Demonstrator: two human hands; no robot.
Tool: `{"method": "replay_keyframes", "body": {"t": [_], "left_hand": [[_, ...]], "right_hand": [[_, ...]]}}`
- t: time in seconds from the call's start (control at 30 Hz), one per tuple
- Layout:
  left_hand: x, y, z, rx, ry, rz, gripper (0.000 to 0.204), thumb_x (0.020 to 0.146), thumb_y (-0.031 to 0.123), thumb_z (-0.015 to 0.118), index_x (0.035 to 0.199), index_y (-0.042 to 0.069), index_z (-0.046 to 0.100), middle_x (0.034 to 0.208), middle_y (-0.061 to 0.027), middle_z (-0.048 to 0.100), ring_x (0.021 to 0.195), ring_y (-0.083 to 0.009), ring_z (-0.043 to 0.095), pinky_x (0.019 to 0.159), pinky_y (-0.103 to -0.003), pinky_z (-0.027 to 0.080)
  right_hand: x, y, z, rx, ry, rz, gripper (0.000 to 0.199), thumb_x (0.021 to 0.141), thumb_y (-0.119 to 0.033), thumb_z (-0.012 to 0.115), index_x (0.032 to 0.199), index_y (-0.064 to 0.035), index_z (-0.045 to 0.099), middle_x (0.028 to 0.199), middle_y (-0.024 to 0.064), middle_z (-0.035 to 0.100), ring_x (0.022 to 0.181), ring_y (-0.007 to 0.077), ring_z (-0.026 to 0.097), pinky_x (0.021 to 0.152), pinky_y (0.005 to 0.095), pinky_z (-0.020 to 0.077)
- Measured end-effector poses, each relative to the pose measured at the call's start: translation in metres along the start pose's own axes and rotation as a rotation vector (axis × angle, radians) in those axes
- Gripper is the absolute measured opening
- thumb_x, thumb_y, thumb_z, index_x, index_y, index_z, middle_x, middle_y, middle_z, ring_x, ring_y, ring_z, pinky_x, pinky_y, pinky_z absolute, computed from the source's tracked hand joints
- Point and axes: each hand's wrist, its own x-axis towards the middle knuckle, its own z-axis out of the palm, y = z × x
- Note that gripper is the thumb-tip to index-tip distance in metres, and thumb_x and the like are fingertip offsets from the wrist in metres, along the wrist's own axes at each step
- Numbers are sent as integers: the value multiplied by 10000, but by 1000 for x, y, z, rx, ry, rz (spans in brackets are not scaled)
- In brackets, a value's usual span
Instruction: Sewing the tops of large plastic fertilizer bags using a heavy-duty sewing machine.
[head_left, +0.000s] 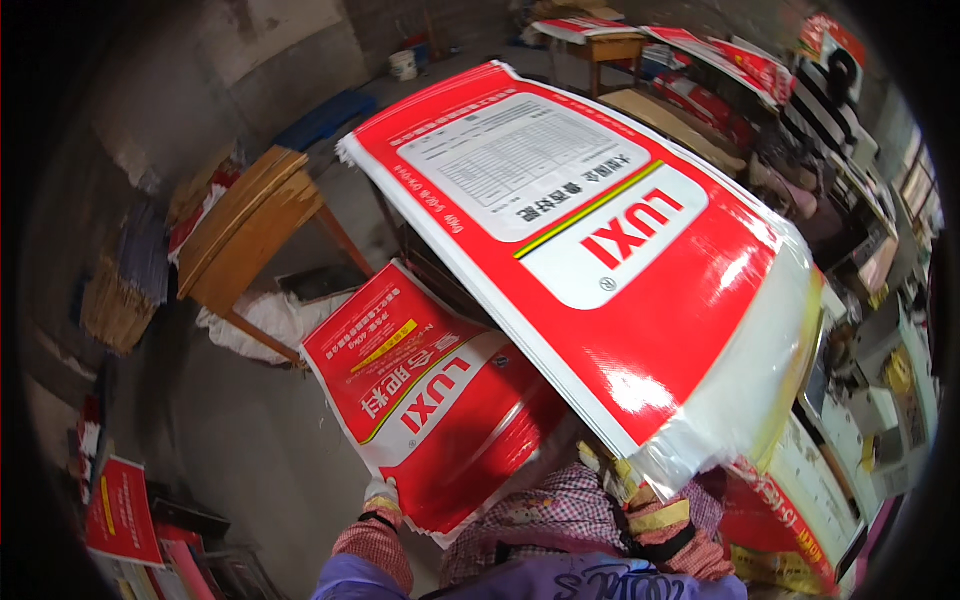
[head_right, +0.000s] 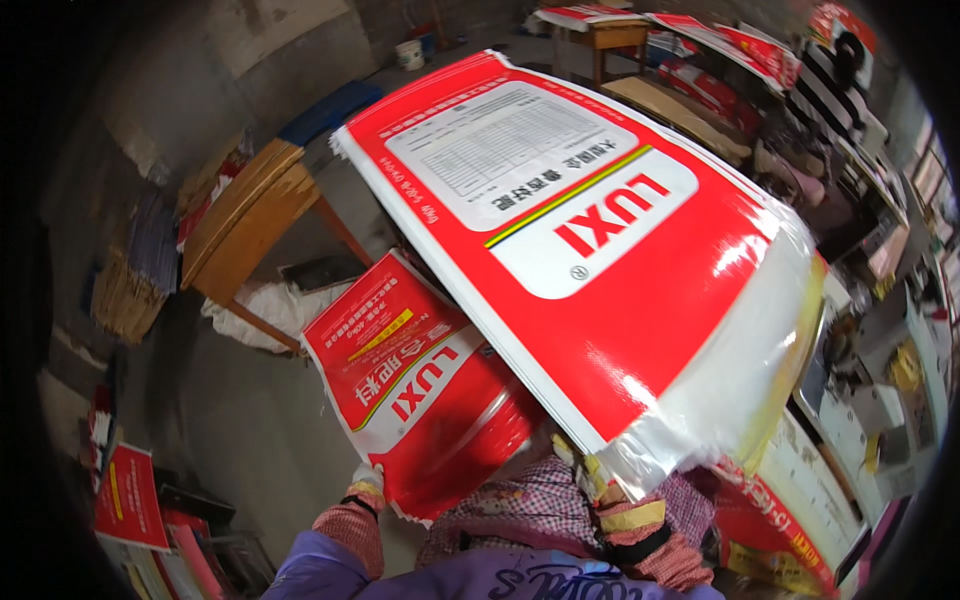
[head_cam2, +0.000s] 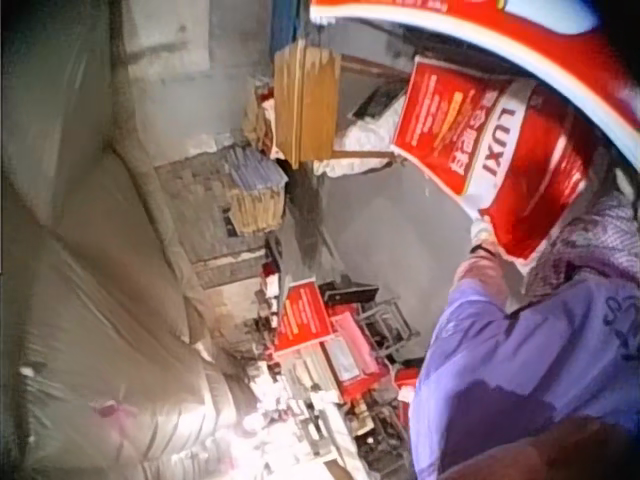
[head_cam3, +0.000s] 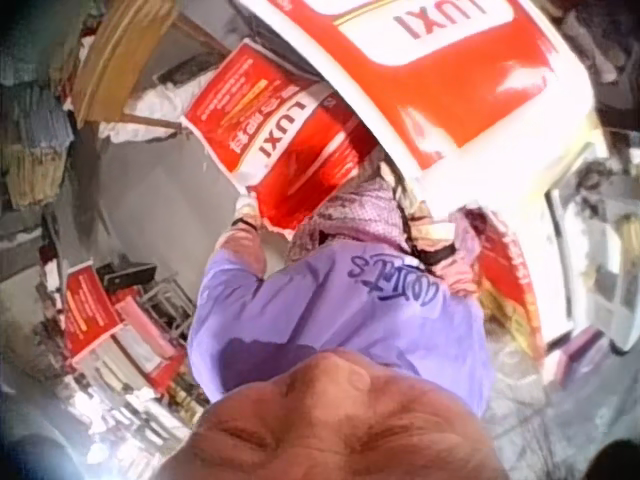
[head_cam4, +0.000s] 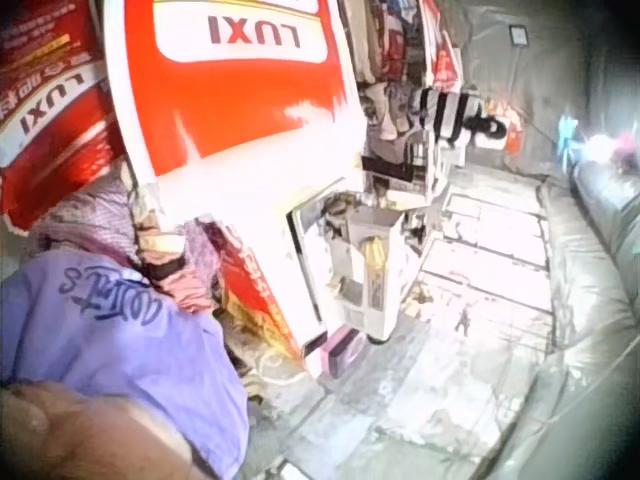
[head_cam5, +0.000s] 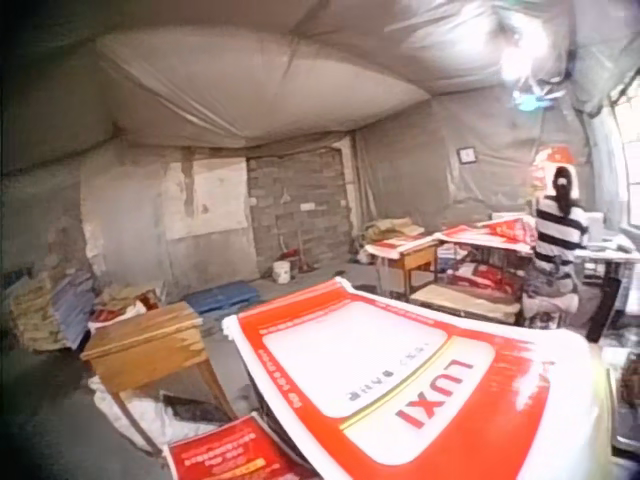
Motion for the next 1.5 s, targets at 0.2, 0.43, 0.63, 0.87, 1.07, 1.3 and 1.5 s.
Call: {"method": "replay_keyframes", "body": {"t": [0.2, 0.43, 0.63, 0.87, 1.07, 1.3, 1.5], "left_hand": [[26, 35, -2, -205, 112, 78, 569, 677, 214, 722, 1121, -19, 454, 1135, -219, 473, 1055, -352, 502, 861, -408, 444], [-178, 288, -136, -519, 385, 1373, 225, 787, 13, 582, 1008, -7, 546, 1215, -143, 451, 1095, -282, 448, 936, -372, 366], [-286, 378, -111, -189, 235, 1974, 379, 638, 174, 701, 948, -6, 579, 1166, -174, 496, 1062, -324, 478, 867, -413, 407], [-278, 414, -101, -392, -175, 1741, 264, 692, 141, 653, 920, 12, 620, 993, -98, 612, 946, -255, 556, 855, -358, 426], [-285, 427, -118, -465, -574, 1402, 264, 764, 136, 627, 985, -7, 607, 931, -68, 607, 826, -134, 574, 764, -255, 454], [-274, 429, -131, -629, -920, 1195, 220, 853, 166, 577, 975, -17, 591, 869, -22, 590, 776, -80, 545, 726, -207, 448], [-263, 438, -152, -582, -1169, 1132, 203, 859, 169, 571, 929, -20, 555, 846, -47, 591, 745, -80, 540, 668, -189, 441]], "right_hand": [[-13, -14, 5, -1517, 106, -314, 206, 836, -229, 571, 964, -72, 608, 773, 31, 615, 682, 178, 545, 621, 321, 450], [-39, -33, 0, -164, -144, 29, 206, 864, -149, 559, 995, 9, 546, 945, 77, 580, 874, 159, 573, 736, 259, 473], [-65, -74, 42, -1652, -45, -75, 222, 857, -94, 534, 1041, 29, 542, 997, 77, 588, 906, 148, 566, 766, 247, 466], [-117, -116, 42, -796, 315, -50, 161, 826, -168, 536, 871, -55, 642, 771, 44, 644, 690, 108, 590, 650, 228, 465], [-69, -157, 35, -777, 526, -642, 304, 819, -245, 576, 983, 9, 605, 832, 106, 639, 750, 156, 599, 694, 269, 470], [-47, -178, 79, -1415, 471, -291, 328, 758, -342, 575, 1010, -138, 624, 918, 144, 632, 850, 302, 604, 732, 373, 476], [-41, -165, 110, -1494, 366, -401, 267, 730, -316, 627, 881, -96, 624, 852, 133, 632, 825, 288, 611, 717, 379, 474]]}}
